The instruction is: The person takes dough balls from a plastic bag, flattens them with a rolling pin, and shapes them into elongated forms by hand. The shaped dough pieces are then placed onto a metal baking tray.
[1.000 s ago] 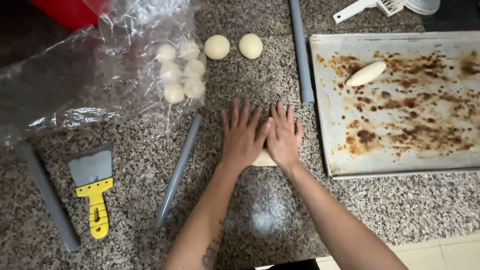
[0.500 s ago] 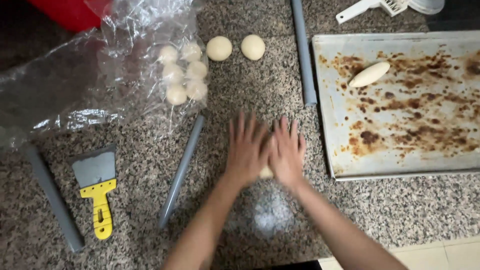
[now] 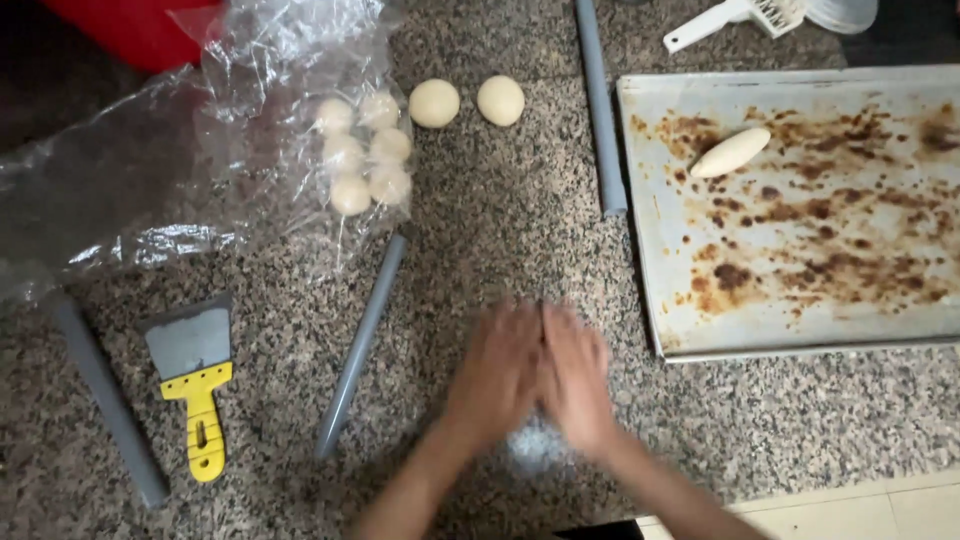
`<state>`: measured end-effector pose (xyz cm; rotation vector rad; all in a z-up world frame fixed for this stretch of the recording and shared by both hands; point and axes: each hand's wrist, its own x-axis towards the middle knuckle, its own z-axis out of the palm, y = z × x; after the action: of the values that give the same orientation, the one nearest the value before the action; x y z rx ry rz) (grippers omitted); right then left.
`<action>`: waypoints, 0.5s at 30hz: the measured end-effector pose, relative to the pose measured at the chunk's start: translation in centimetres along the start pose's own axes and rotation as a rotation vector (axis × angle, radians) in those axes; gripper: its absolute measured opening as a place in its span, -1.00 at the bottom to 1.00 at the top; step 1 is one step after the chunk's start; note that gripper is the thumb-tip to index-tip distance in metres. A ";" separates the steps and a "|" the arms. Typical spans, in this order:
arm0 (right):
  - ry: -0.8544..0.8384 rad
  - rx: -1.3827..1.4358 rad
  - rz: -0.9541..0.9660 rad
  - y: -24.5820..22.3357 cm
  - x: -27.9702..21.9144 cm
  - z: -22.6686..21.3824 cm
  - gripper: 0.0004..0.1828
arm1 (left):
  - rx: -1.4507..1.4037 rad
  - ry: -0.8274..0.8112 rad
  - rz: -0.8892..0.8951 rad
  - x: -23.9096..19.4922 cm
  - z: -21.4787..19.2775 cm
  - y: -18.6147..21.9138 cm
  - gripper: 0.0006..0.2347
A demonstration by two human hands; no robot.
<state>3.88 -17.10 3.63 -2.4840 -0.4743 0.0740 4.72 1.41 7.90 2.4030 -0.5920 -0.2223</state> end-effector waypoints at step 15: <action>0.007 0.113 -0.122 0.4 -6.7 0.9 -0.26 | -0.132 0.093 0.195 -5.8 4.0 0.5 -0.40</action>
<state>-2.36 -19.27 2.33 -2.3389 -0.6010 0.0414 -1.81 1.54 5.12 2.1993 -0.7395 -0.0637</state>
